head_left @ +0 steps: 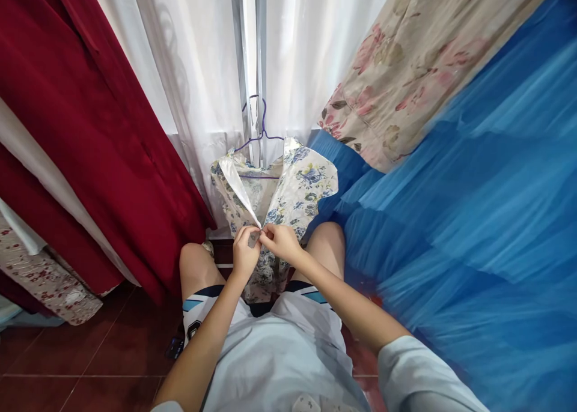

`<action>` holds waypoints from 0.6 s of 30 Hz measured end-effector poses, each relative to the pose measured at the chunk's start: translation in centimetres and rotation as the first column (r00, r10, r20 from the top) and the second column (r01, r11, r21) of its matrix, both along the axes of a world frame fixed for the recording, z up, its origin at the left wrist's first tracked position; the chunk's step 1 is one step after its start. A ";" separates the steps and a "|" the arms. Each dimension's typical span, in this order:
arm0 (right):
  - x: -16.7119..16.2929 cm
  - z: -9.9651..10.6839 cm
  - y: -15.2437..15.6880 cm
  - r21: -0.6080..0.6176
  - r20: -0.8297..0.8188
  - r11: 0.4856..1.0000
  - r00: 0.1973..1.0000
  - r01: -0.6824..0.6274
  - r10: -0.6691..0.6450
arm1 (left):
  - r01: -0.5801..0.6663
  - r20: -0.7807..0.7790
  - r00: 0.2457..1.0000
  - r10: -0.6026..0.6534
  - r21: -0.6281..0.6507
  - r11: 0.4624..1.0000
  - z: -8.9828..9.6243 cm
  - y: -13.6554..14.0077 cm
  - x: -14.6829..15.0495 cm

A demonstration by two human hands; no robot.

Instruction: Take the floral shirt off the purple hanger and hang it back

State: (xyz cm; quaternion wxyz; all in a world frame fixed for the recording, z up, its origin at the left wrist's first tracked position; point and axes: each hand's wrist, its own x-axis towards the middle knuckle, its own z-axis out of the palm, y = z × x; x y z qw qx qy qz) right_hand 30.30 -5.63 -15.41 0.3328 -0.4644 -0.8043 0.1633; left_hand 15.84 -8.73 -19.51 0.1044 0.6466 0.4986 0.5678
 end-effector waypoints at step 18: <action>-1.2 12.2 7.4 -0.225 -0.796 0.958 0.601 -0.175 -0.077 | -0.101 -0.609 0.791 -0.052 -0.215 0.971 3.3 1.4 0.6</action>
